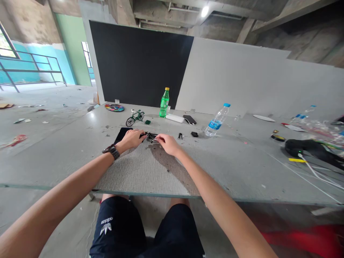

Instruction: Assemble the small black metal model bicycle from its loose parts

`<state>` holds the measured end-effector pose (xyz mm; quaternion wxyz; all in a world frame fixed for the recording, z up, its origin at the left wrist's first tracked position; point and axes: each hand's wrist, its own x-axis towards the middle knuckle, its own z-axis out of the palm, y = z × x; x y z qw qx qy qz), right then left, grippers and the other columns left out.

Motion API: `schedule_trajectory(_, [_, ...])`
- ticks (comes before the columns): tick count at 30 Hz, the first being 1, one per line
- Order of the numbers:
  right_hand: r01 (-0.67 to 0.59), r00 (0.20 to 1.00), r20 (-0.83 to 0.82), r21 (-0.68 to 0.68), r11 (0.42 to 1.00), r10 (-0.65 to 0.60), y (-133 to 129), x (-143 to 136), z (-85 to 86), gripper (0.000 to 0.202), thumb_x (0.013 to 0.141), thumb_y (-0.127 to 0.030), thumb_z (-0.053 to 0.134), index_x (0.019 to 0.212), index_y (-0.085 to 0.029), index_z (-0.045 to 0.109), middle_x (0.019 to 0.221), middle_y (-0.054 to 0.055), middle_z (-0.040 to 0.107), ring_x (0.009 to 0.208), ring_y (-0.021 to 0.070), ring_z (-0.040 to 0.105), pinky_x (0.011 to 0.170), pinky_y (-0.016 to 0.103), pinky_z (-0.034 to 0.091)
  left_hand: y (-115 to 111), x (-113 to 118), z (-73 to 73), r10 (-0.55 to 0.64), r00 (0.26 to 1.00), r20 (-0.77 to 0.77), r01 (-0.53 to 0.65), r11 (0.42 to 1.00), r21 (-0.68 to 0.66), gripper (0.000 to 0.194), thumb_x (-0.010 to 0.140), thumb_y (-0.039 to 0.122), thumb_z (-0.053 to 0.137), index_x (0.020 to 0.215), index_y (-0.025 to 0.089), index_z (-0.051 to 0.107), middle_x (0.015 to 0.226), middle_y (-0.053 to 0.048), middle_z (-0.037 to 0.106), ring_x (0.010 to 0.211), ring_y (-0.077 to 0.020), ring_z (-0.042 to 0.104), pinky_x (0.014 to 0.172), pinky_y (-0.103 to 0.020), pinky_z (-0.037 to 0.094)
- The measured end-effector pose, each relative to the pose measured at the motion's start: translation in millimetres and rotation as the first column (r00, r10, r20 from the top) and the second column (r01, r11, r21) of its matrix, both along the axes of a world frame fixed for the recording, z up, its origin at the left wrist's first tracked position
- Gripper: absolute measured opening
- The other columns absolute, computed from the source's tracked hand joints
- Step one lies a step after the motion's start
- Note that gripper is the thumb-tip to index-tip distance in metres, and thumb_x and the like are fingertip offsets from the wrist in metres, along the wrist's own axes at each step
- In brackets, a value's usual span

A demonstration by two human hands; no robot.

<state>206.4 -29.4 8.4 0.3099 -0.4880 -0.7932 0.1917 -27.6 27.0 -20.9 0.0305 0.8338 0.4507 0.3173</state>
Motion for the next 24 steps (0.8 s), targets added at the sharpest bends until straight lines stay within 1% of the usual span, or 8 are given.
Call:
schedule_trajectory(4, [-0.037,0.996,-0.079,-0.075,0.996,0.032,3.9,-0.7,-5.9,0.019,0.099,-0.03,0.051,0.1,-0.02,0.067,0.089,0.005,0.072,0.077,0.0171,0.063,0.072,0.029,0.045,-4.8,4.6,0.3,0.092,0.994,0.054,-0.09,0.995,-0.046,0.024,0.088,0.046,0.065,0.094,0.023,0.072,0.097,-0.013,0.069,0.095,-0.0334,0.064,0.087,-0.045,0.044])
schedule_trajectory(6, [-0.081,0.986,-0.155,-0.122,0.989,0.061,7.8,-0.8,-11.2,0.019,0.1,-0.03,0.05,0.1,-0.02,0.066,0.089,0.005,0.072,0.076,0.0166,0.063,0.072,0.029,0.048,-8.3,6.6,2.0,0.101,0.995,0.019,-0.1,0.994,-0.035,0.024,0.088,0.045,0.065,0.094,0.023,0.072,0.1,-0.014,0.069,0.096,-0.0352,0.064,0.088,-0.048,0.044])
schedule_trajectory(10, [-0.17,0.939,-0.332,-0.216,0.961,0.092,13.4,-3.5,-19.8,0.016,0.099,-0.034,0.055,0.098,-0.021,0.064,0.095,0.006,0.072,0.082,0.0162,0.066,0.076,0.031,0.054,-18.3,9.6,10.1,0.11,0.99,-0.091,-0.109,0.994,0.015,0.025,0.092,0.043,0.06,0.101,0.021,0.068,0.108,-0.014,0.068,0.094,-0.0337,0.063,0.087,-0.049,0.045])
schedule_trajectory(13, [-0.233,0.858,-0.511,-0.303,0.924,0.049,10.4,-8.8,-18.8,0.015,0.097,-0.036,0.061,0.097,-0.022,0.063,0.1,0.006,0.07,0.089,0.0167,0.069,0.081,0.032,0.058,-25.7,11.6,17.4,0.106,0.992,-0.07,-0.099,0.99,0.1,0.024,0.093,0.039,0.061,0.105,0.019,0.067,0.114,-0.015,0.064,0.101,-0.0332,0.061,0.09,-0.048,0.047])
schedule_trajectory(17, [-0.319,0.721,-0.693,-0.346,0.882,-0.011,1.8,-14.9,-11.6,0.011,0.096,-0.033,0.063,0.098,-0.022,0.062,0.107,0.005,0.069,0.094,0.0147,0.07,0.089,0.032,0.058,-33.6,14.2,24.8,-0.013,0.999,-0.053,0.021,0.987,0.158,0.021,0.092,0.034,0.065,0.106,0.02,0.067,0.115,-0.012,0.058,0.103,-0.0294,0.061,0.093,-0.045,0.05])
schedule_trajectory(20, [-0.377,0.668,-0.744,-0.351,0.857,-0.011,-1.8,-15.8,-9.2,0.014,0.094,-0.034,0.066,0.098,-0.021,0.061,0.106,0.004,0.068,0.093,0.0148,0.071,0.09,0.032,0.059,-39.6,16.2,29.2,-0.045,0.998,-0.051,0.053,0.982,0.179,0.036,0.087,0.028,0.072,0.12,0.019,0.061,0.122,-0.014,0.054,0.105,-0.029,0.062,0.092,-0.044,0.053])
schedule_trajectory(22, [-0.402,0.657,-0.753,-0.356,0.843,-0.004,-2.4,-14.9,-9.3,0.019,0.092,-0.037,0.069,0.098,-0.021,0.061,0.105,0.004,0.067,0.092,0.0153,0.071,0.089,0.033,0.059,-43.4,17.3,31.6,-0.039,0.999,-0.033,0.044,0.983,0.179,0.048,0.085,0.024,0.074,0.129,0.02,0.056,0.128,-0.015,0.053,0.104,-0.0284,0.064,0.09,-0.043,0.055])
schedule_trajectory(24, [-0.412,0.655,-0.756,-0.352,0.84,0.005,-2.3,-13.7,-10.0,0.025,0.09,-0.042,0.072,0.099,-0.022,0.062,0.106,0.004,0.067,0.094,0.0156,0.07,0.087,0.032,0.059,-46.1,18.2,33.4,-0.05,0.999,0.015,0.046,0.983,0.175,0.054,0.085,0.023,0.074,0.134,0.021,0.052,0.131,-0.015,0.053,0.105,-0.0278,0.064,0.089,-0.043,0.056])
